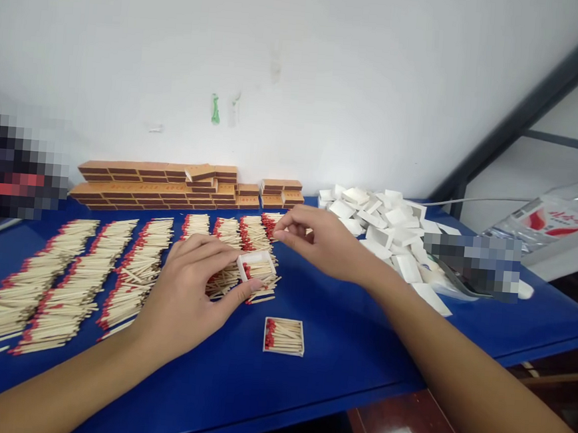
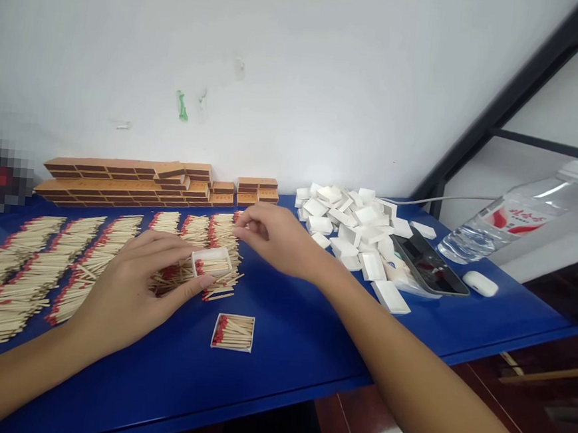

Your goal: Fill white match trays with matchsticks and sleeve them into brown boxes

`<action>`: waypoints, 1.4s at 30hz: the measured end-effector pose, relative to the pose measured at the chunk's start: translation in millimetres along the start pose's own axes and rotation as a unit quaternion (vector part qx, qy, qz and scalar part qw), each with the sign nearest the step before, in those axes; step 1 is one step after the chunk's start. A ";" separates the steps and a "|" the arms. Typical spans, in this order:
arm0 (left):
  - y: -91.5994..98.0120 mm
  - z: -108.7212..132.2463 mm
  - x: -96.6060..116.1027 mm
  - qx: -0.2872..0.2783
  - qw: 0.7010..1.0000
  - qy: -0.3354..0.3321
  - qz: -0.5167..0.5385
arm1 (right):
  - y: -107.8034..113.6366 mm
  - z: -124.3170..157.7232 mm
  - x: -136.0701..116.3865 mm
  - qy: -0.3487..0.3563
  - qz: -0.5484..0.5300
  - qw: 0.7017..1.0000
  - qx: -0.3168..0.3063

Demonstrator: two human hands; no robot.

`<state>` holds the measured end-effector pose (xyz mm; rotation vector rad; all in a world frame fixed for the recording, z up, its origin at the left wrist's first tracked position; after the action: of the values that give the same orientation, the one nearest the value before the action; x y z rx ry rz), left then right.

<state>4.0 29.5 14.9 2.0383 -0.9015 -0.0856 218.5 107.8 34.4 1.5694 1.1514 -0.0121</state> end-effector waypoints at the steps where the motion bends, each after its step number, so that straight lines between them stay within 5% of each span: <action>1: 0.1 0.2 0.2 0.001 1.000 -0.001 -0.002 | 1.5 -2.0 8.1 -0.007 0.038 0.999 0.005; 7: 1.4 0.3 2.2 0.007 1.000 0.001 0.004 | -8.5 -7.3 35.7 -0.012 0.131 0.990 -0.051; 20: 0.3 0.0 1.7 0.005 1.000 0.004 0.005 | -3.3 -2.3 37.5 -0.037 0.176 0.976 -0.126; 34: 0.8 -0.2 2.0 0.000 1.000 0.001 0.002 | -3.8 -2.0 33.5 -0.054 0.141 0.978 -0.145; 42: -0.2 0.8 0.5 -0.003 1.000 0.005 0.003 | 4.4 0.8 -4.1 -0.007 -0.022 0.996 -0.085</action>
<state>4.1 28.8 14.4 2.0283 -0.8995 -0.0746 219.7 105.0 39.7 1.3922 1.1458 0.0436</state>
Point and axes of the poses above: each hand's wrist, its own z-axis away from the middle knuckle, its own y-axis out of the back of the hand, x = y × z, the point moved 3 cm from there along -z, towards the middle knuckle, and after that the axes turned 2 degrees about -y, right-handed, at the moved point
